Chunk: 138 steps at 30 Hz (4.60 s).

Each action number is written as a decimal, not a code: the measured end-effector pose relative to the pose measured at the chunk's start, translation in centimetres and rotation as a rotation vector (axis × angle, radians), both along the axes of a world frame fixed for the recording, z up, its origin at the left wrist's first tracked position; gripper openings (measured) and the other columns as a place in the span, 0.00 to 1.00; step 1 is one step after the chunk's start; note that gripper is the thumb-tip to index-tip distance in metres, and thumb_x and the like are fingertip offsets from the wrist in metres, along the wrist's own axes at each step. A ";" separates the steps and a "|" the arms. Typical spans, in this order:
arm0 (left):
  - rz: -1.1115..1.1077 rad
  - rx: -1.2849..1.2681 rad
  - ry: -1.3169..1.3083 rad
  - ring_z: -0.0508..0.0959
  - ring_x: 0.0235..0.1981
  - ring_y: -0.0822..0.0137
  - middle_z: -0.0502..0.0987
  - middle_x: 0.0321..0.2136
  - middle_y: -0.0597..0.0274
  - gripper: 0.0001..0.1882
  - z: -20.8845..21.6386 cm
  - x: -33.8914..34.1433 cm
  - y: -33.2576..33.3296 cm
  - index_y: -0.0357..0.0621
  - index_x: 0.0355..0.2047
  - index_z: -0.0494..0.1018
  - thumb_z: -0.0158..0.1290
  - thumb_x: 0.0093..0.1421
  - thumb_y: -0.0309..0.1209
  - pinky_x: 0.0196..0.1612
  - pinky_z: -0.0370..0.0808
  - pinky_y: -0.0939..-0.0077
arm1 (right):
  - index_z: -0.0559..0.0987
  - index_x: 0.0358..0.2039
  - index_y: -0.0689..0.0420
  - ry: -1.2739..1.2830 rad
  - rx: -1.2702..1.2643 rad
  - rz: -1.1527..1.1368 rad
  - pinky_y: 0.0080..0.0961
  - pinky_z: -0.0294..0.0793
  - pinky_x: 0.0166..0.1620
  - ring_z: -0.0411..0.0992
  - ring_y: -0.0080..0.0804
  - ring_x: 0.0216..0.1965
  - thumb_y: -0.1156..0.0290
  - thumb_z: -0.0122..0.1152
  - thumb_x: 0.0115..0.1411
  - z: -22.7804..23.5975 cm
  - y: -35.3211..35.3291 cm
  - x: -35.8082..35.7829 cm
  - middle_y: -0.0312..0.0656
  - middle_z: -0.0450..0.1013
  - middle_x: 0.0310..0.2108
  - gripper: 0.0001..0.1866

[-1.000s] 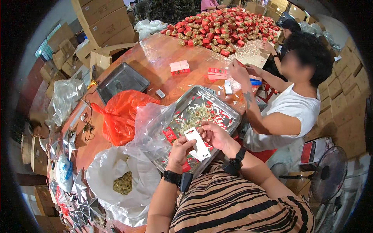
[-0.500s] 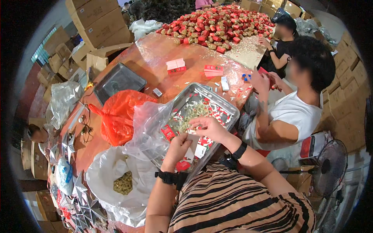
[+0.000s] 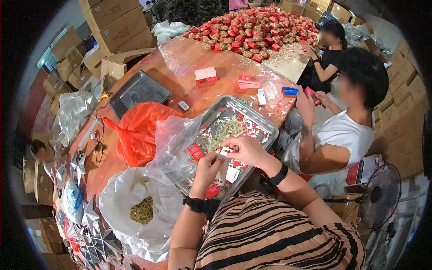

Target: The person sits at a table in a workshop and assembles small rectangular boxes. They pick up flat white paper pieces, fold them into box shapes, and insert red rectangular inserts into the white frames. The person places the finished boxes into a metal tray on the table.

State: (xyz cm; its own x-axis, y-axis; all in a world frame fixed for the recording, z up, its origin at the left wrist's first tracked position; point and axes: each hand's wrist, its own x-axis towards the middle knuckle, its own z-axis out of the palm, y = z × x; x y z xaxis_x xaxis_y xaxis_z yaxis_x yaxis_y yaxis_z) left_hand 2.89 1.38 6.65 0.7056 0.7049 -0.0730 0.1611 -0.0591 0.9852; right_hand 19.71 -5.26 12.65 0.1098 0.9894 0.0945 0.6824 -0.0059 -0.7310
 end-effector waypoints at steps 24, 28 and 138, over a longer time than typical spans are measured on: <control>0.164 -0.815 -0.337 0.77 0.24 0.71 0.76 0.28 0.60 0.08 -0.4 0.3 -0.1 0.37 0.34 0.71 0.47 0.58 0.29 0.27 0.75 0.79 | 0.77 0.29 0.52 -0.255 0.586 0.252 0.28 0.70 0.39 0.68 0.34 0.34 0.77 0.61 0.41 -1.6 -1.7 -0.5 0.35 0.71 0.34 0.11; 0.218 -0.968 -0.405 0.77 0.26 0.71 0.77 0.28 0.60 0.08 0.3 0.3 -0.1 0.38 0.34 0.71 0.47 0.58 0.29 0.28 0.75 0.78 | 0.77 0.31 0.52 -0.299 0.610 0.274 0.28 0.70 0.39 0.68 0.35 0.36 0.77 0.61 0.41 -1.9 -1.9 -0.2 0.36 0.70 0.36 0.13; -0.037 -0.095 0.148 0.71 0.23 0.79 0.74 0.25 0.67 0.12 -1.6 -1.3 3.2 0.38 0.39 0.75 0.49 0.53 0.23 0.25 0.68 0.85 | 0.73 0.28 0.56 0.922 -0.327 0.042 0.15 0.57 0.21 0.59 0.13 0.18 0.63 0.55 0.57 -10.1 0.1 -2.7 0.26 0.63 0.17 0.09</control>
State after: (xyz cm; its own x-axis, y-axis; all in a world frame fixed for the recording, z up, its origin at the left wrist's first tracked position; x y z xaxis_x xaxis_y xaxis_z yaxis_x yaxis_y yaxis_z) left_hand 1.59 4.61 5.04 0.7076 0.6634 -0.2433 0.3042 0.0248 0.9523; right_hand 17.06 -5.14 2.60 -0.0327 0.9564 -0.2903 -0.1514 -0.2918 -0.9444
